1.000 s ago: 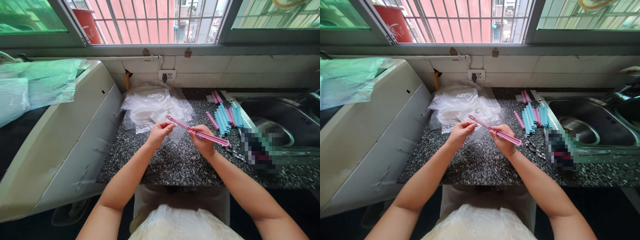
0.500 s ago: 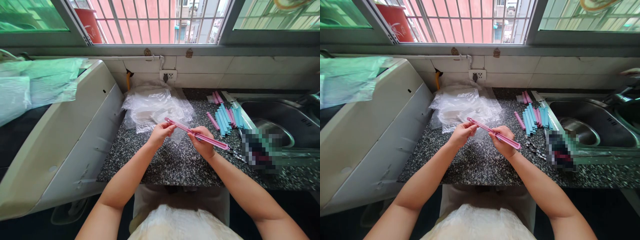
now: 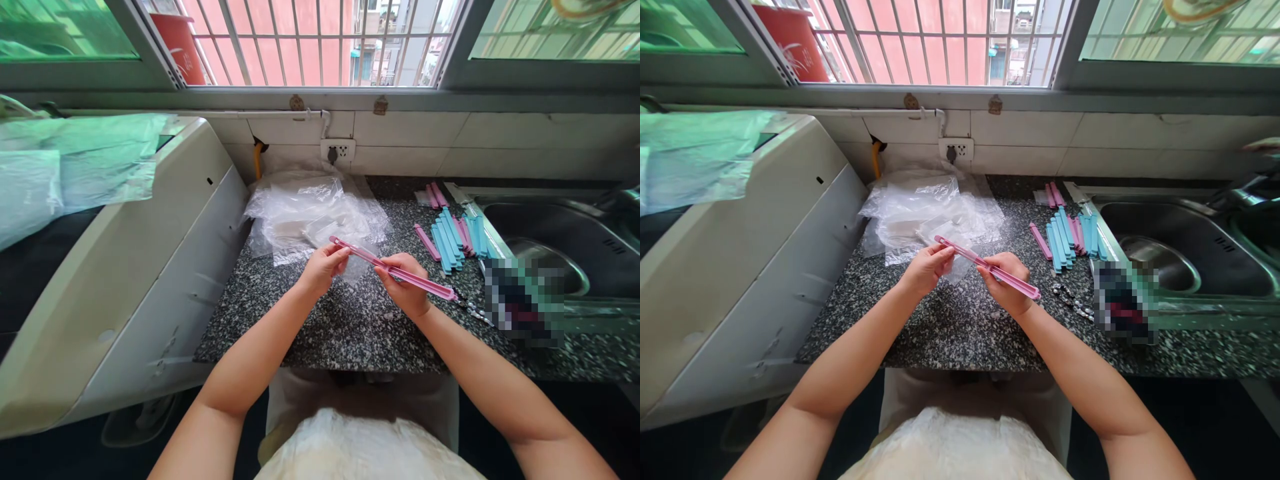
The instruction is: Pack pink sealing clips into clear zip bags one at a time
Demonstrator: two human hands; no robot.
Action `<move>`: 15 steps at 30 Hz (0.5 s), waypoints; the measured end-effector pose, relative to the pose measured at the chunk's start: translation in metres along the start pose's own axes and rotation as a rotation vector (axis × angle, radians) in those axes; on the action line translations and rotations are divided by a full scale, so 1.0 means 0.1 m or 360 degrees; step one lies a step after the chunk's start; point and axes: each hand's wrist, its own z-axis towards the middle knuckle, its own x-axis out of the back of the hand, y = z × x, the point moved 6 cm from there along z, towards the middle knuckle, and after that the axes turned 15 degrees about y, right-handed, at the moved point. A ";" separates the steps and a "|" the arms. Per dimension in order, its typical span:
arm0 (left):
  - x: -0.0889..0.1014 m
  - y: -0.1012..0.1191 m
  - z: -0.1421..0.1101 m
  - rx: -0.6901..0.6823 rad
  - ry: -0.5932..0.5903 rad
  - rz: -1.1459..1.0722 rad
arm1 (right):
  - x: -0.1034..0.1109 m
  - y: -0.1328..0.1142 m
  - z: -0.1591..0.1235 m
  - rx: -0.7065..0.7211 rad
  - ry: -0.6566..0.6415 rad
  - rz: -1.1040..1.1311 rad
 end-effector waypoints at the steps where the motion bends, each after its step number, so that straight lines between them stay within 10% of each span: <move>1: 0.00 -0.01 0.00 0.0008 0.0019 -0.0024 | 0.00 0.01 -0.01 0.0001 -0.0001 -0.0007; 15: 0.05 -0.04 0.01 0.0048 0.0295 -0.0225 | -0.05 -0.06 0.03 0.0126 -0.0101 -0.0103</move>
